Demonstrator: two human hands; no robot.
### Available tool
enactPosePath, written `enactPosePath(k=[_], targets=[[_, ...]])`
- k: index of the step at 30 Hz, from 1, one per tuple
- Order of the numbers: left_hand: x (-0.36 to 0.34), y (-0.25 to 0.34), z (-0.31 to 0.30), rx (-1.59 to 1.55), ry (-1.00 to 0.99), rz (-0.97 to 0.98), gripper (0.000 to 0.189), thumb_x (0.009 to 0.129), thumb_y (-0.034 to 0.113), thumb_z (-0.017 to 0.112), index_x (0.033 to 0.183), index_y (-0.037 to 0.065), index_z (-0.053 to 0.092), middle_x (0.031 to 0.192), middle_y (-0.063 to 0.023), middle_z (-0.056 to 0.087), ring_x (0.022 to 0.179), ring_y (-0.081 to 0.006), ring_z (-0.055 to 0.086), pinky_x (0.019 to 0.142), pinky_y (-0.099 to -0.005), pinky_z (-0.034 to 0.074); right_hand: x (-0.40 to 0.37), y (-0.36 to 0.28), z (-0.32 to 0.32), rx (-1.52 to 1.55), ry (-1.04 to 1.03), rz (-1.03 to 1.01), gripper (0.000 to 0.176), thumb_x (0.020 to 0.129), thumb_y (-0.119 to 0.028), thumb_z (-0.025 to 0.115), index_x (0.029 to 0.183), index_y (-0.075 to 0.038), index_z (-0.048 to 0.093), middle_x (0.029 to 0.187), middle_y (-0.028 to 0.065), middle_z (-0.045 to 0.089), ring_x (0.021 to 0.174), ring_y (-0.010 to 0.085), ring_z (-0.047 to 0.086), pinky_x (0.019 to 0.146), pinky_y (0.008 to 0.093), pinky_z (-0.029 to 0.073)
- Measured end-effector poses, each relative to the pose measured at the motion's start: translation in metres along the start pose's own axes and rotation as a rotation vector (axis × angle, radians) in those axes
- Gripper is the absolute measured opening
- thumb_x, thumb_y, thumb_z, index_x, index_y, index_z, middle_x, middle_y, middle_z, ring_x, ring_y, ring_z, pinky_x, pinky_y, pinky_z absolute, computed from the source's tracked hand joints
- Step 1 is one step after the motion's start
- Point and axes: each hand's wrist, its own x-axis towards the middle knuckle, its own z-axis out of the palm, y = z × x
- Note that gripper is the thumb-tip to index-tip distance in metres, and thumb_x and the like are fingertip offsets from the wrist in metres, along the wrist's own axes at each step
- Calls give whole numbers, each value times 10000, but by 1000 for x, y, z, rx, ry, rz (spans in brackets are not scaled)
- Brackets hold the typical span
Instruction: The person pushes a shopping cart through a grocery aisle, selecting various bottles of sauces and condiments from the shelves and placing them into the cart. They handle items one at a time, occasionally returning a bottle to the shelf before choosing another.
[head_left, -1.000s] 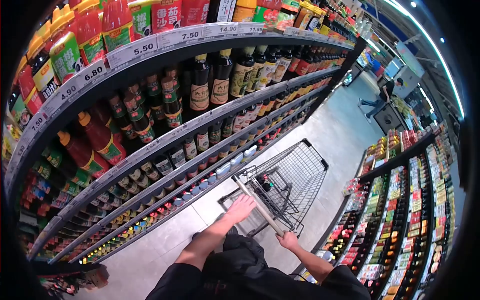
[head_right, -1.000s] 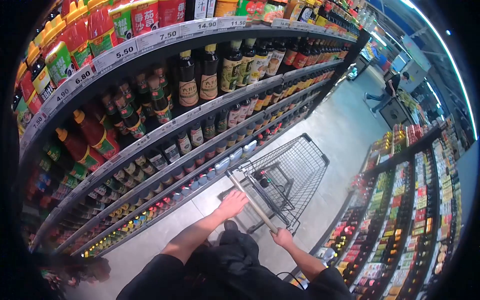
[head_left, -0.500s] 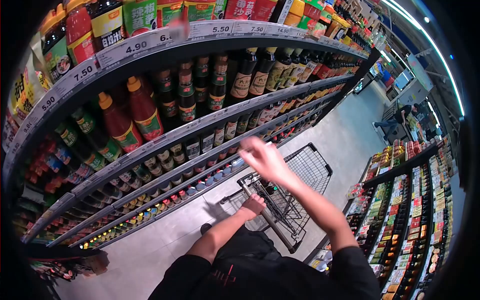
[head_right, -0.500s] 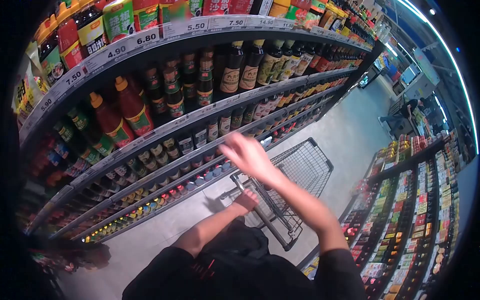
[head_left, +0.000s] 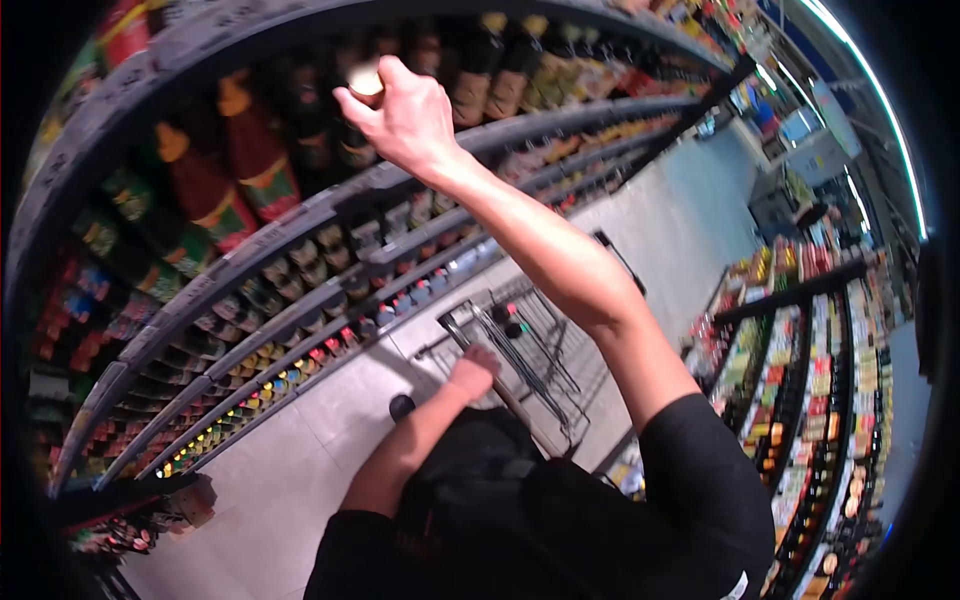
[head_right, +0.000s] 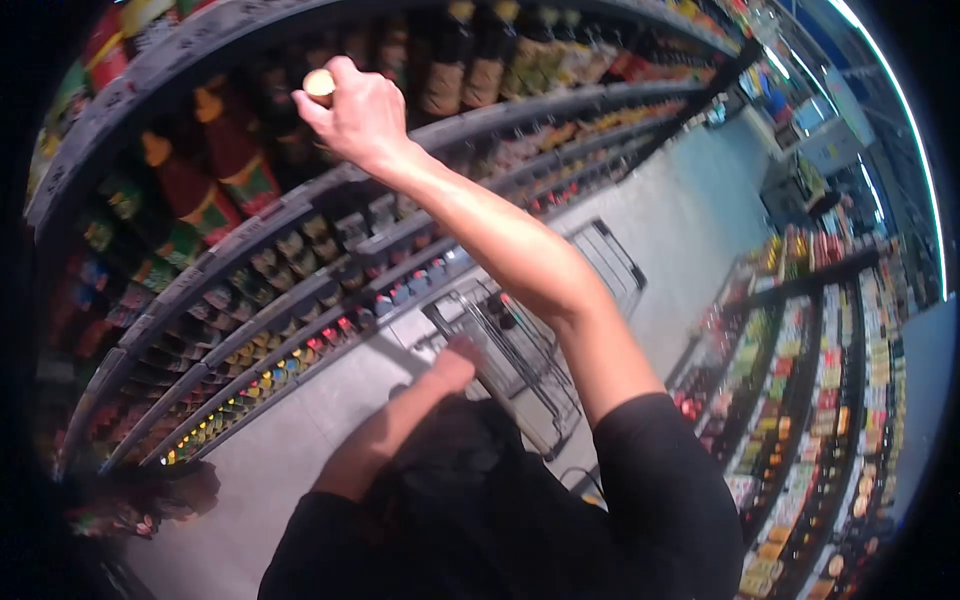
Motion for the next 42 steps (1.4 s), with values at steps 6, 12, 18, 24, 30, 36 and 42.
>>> enactPosePath(k=[6,12,18,24,30,36,42], targets=[[-4,3,-16,-73,-210,-29,164,769,138,581,893,119,685,961,-60,652,1037,-248,560,974,-423,365,-83,40,-138,102,65,141,363,763,-406,742,843,-81,601,592,90,616,574,280,651,540,394,510],[-19,8,-19,-193,-120,65,149,694,80,650,841,88,629,880,-84,577,967,-286,515,966,-427,332,-275,190,-202,-323,-214,458,343,799,-414,677,897,-97,589,634,140,632,606,344,648,545,453,507],[-22,28,-35,-144,-347,-67,274,688,132,720,942,103,622,955,-85,562,1019,-293,485,994,-441,302,-469,302,-198,-450,-598,928,406,811,-329,617,1097,-66,499,831,208,666,820,388,652,737,494,506],[-29,45,-34,-102,-386,-126,233,656,134,683,878,121,612,920,-85,550,979,-301,489,938,-449,340,-606,354,-140,-308,-553,1018,371,819,-292,577,1137,-102,565,988,211,666,923,407,629,831,504,492],[-46,61,-23,-168,-332,-208,268,605,110,648,868,142,608,902,-72,544,961,-291,494,861,-434,388,-641,357,-98,-304,-773,1043,306,812,-181,617,1090,-67,559,885,222,658,842,410,640,725,520,504],[-59,72,-31,-172,-334,-251,240,658,98,627,896,105,597,917,-57,523,1005,-269,479,990,-394,346,-617,327,-96,-265,-932,1062,326,843,-216,623,1113,-52,544,929,239,649,917,425,628,769,520,489],[-62,76,-37,-229,-326,-270,170,680,105,637,847,97,605,913,-68,518,989,-262,482,998,-396,327,-641,335,-75,-231,-1008,1010,304,841,-141,570,1125,-35,541,932,254,647,941,436,619,806,512,478]])
